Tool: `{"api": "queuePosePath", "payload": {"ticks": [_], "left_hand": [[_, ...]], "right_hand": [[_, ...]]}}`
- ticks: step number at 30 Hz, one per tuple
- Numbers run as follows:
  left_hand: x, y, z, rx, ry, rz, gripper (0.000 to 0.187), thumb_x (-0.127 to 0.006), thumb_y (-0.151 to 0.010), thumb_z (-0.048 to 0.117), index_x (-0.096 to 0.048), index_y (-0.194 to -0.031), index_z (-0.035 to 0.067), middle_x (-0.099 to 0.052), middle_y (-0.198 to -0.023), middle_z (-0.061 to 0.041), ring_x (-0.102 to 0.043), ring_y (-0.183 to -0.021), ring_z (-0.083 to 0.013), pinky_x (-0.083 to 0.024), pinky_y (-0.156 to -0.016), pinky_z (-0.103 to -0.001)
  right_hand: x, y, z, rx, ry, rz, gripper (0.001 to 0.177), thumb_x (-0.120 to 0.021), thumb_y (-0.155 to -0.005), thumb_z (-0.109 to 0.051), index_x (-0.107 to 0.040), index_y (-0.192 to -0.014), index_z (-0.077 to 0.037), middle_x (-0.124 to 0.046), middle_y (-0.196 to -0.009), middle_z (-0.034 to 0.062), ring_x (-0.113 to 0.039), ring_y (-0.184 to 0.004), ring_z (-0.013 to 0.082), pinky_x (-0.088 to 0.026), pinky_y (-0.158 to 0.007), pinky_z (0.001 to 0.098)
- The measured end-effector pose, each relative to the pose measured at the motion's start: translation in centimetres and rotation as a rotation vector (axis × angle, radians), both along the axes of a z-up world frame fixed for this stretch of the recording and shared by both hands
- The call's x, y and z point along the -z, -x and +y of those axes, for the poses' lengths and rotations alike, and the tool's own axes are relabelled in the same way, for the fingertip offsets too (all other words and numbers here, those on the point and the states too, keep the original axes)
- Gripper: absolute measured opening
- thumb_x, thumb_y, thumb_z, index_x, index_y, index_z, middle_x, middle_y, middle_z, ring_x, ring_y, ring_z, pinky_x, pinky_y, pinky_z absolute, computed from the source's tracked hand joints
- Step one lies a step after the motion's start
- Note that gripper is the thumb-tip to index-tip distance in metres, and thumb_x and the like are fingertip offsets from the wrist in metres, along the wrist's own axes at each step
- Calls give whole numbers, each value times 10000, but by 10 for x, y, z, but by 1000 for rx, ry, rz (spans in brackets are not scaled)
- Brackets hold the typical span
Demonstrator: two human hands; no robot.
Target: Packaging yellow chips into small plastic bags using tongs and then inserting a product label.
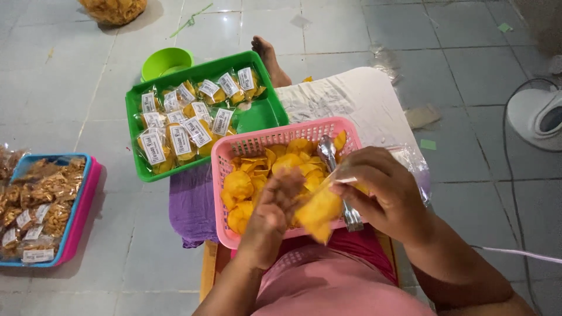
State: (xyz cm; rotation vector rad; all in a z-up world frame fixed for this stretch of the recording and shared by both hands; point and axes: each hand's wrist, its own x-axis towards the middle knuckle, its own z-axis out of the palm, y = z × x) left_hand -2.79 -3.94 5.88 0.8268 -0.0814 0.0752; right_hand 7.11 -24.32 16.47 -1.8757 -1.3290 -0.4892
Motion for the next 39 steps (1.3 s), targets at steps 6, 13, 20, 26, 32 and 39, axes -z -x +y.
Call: {"api": "queuePosePath", "payload": {"ticks": [6, 13, 20, 26, 32, 39], "left_hand": [[-15, 4, -13, 111, 138, 393, 951, -844, -683, 337, -482, -1535, 115, -594, -1444, -157, -613, -1202, -296, -487, -1014, -392], [-1, -2, -12, -77, 13, 432, 628, -823, -750, 213, -633, -1336, 89, -664, -1341, -152, -680, -1093, -302, -583, -851, -383], [22, -14, -11, -162, 122, 507, 514, -659, -847, 137, -583, -1349, 55, -663, -1354, -182, -648, -1153, -298, -520, -991, -401], [43, -6, 21, -275, 311, 535, 567, -751, -838, 397, -624, -1355, 201, -688, -1366, -45, -668, -1198, -293, -606, -818, -393], [41, -10, 6, -220, 285, 476, 633, -745, -845, 239, -534, -1427, 103, -617, -1433, -150, -615, -1277, -328, -597, -898, -371], [19, -15, -16, -189, 166, 414, 531, -655, -856, 17, -563, -1365, 132, -624, -1429, -228, -590, -1341, -456, -466, -1126, -514]], "right_hand": [[-2, 3, 11, 24, -7, 124, 61, -647, -1003, -121, -637, -1037, -71, -733, -968, 67, -711, -898, 250, -521, -868, 385], [15, -6, -3, 65, 12, 290, 167, -755, -930, -189, -668, -1027, -85, -732, -970, 83, -710, -888, 214, -549, -815, 340], [35, -21, -47, 129, -89, 393, 199, -710, -969, -235, -685, -1126, -115, -736, -1107, 38, -705, -1033, 186, -501, -985, 338], [69, -56, -127, 517, -221, 479, 119, -680, -1033, -105, -667, -1147, -72, -702, -1156, 70, -647, -1078, 180, -486, -975, 312], [134, -65, -144, 595, 91, 482, 142, -650, -1010, -189, -761, -1048, -110, -763, -1062, 37, -698, -999, 207, -505, -886, 361], [172, -71, -110, 501, 107, 389, 158, -680, -999, -224, -764, -1084, -122, -769, -1068, 60, -711, -1017, 254, -488, -923, 413]]}}
